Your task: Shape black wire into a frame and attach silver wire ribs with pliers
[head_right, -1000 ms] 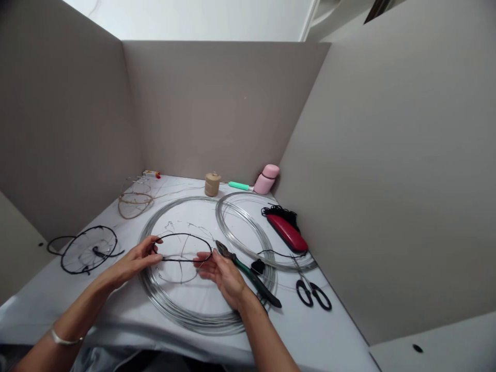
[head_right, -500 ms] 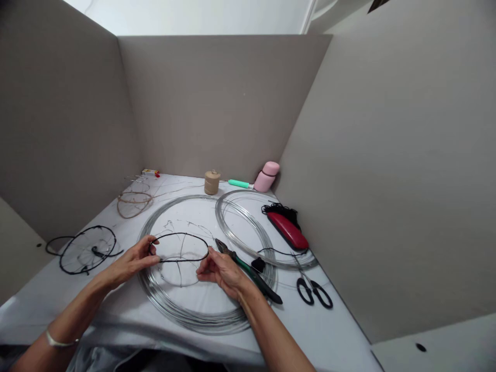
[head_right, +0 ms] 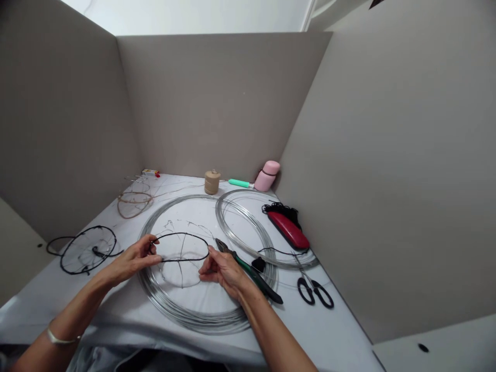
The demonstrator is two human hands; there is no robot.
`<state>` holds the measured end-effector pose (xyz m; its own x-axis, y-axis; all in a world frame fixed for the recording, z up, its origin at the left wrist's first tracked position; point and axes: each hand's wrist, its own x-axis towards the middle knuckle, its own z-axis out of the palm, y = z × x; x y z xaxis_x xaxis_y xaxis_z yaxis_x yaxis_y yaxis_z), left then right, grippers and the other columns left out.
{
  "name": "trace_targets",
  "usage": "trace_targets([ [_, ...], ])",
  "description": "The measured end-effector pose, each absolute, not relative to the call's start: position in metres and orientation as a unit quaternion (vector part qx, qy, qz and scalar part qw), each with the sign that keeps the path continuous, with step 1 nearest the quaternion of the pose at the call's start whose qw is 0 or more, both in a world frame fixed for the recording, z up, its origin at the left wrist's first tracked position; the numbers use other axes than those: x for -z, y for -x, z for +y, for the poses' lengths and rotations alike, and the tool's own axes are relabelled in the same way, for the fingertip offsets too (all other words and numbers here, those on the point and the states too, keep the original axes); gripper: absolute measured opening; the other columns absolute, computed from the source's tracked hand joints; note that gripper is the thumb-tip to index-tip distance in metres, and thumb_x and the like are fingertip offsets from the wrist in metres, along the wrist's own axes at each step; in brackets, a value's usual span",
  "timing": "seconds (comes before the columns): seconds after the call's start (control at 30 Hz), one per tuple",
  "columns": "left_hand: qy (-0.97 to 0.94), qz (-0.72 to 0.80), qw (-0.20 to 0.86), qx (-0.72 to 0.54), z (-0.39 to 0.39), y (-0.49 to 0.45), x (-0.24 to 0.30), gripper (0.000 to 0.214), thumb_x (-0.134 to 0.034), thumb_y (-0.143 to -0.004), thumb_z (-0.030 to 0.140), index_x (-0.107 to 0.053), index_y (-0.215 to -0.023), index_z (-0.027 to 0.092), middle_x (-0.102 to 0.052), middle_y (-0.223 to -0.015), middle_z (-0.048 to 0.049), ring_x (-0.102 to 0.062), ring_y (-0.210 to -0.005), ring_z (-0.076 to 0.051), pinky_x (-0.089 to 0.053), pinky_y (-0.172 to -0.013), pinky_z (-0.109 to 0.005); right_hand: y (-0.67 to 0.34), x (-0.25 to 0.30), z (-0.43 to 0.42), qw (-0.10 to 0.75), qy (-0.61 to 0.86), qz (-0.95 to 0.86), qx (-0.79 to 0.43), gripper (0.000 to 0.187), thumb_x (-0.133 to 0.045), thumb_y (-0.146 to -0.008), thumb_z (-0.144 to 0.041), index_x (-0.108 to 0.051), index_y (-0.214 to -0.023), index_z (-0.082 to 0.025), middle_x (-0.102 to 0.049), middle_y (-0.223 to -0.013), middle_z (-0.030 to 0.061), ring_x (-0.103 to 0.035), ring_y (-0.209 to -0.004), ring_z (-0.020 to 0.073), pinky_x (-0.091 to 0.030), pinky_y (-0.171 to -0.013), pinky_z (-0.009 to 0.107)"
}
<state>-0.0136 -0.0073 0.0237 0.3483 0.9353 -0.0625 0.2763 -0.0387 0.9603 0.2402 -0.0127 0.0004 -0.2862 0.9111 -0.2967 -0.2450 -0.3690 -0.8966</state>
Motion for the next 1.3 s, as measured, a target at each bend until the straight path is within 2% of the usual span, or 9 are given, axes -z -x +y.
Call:
trace_targets([
  [0.1,-0.651,0.468,0.509,-0.312,-0.006,0.012,-0.022,0.043,-0.061,-0.069,0.042,-0.043,-0.099,0.018,-0.041,-0.079,0.0017,-0.04,-0.072,-0.014,-0.034,-0.065,-0.026,-0.24,0.0,-0.015,0.423,0.446,-0.379,-0.692,0.042,-0.056,-0.078,-0.049,-0.059,-0.055,-0.013,-0.062,-0.055,0.0026,-0.06,-0.055,0.0131,-0.051,-0.058,0.029],
  [0.27,-0.69,0.461,0.471,-0.299,-0.007,0.014,-0.023,0.043,-0.06,-0.071,0.044,-0.044,-0.101,0.017,-0.044,-0.081,0.0007,-0.042,-0.076,-0.015,-0.035,-0.068,-0.026,-0.243,0.001,-0.019,0.438,0.441,-0.354,-0.699,0.043,-0.051,-0.08,-0.052,-0.066,-0.073,-0.012,-0.069,-0.069,0.0079,-0.065,-0.068,0.0162,-0.051,-0.064,0.029],
  [0.47,-0.695,0.425,0.503,-0.29,-0.013,0.02,-0.027,0.046,-0.063,-0.07,0.042,-0.043,-0.105,0.019,-0.046,-0.082,0.0013,-0.044,-0.076,-0.015,-0.037,-0.069,-0.026,-0.245,0.005,-0.026,0.454,0.413,-0.349,-0.708,0.031,-0.071,-0.067,-0.043,-0.067,-0.065,-0.013,-0.07,-0.066,0.0072,-0.066,-0.068,0.0174,-0.05,-0.069,0.031],
  [0.6,-0.676,0.428,0.522,-0.296,-0.014,0.022,-0.029,0.046,-0.064,-0.068,0.041,-0.044,-0.103,0.018,-0.046,-0.08,0.0016,-0.044,-0.074,-0.014,-0.036,-0.068,-0.027,-0.246,0.003,-0.029,0.441,0.384,-0.347,-0.734,0.043,-0.06,-0.072,-0.056,-0.068,-0.068,-0.013,-0.071,-0.071,0.0091,-0.066,-0.076,0.0193,-0.049,-0.074,0.034],
  [0.73,-0.664,0.424,0.537,-0.303,-0.014,0.022,-0.032,0.048,-0.067,-0.066,0.039,-0.046,-0.102,0.017,-0.048,-0.08,0.0012,-0.044,-0.073,-0.014,-0.035,-0.065,-0.026,-0.243,0.002,-0.029,0.436,0.404,-0.371,-0.713,0.036,-0.067,-0.068,-0.049,-0.067,-0.067,-0.014,-0.071,-0.067,0.0072,-0.065,-0.067,0.0168,-0.05,-0.069,0.032],
  [0.93,-0.641,0.416,0.543,-0.348,-0.015,0.028,-0.031,0.047,-0.072,-0.061,0.035,-0.047,-0.095,0.016,-0.048,-0.082,-0.0001,-0.045,-0.075,-0.014,-0.037,-0.067,-0.027,-0.235,0.002,-0.023,0.425,0.431,-0.374,-0.703,0.036,-0.07,-0.065,-0.048,-0.065,-0.061,-0.012,-0.067,-0.057,0.0044,-0.062,-0.055,0.0128,-0.051,-0.061,0.028],
  [1.1,-0.645,0.414,0.533,-0.357,-0.013,0.031,-0.028,0.044,-0.072,-0.062,0.035,-0.046,-0.093,0.017,-0.047,-0.081,0.0004,-0.045,-0.077,-0.014,-0.037,-0.067,-0.026,-0.231,-0.001,-0.02,0.426,0.447,-0.375,-0.691,0.037,-0.07,-0.064,-0.048,-0.064,-0.058,-0.012,-0.066,-0.055,0.0041,-0.061,-0.051,0.0122,-0.052,-0.056,0.026],
  [1.3,-0.666,0.425,0.523,-0.321,-0.007,0.029,-0.035,0.039,-0.07,-0.063,0.036,-0.045,-0.087,0.018,-0.047,-0.078,0.002,-0.045,-0.074,-0.014,-0.036,-0.067,-0.026,-0.231,-0.005,-0.019,0.429,0.459,-0.372,-0.683,0.037,-0.072,-0.062,-0.048,-0.063,-0.057,-0.013,-0.064,-0.053,0.0027,-0.059,-0.05,0.0114,-0.054,-0.056,0.028],
])
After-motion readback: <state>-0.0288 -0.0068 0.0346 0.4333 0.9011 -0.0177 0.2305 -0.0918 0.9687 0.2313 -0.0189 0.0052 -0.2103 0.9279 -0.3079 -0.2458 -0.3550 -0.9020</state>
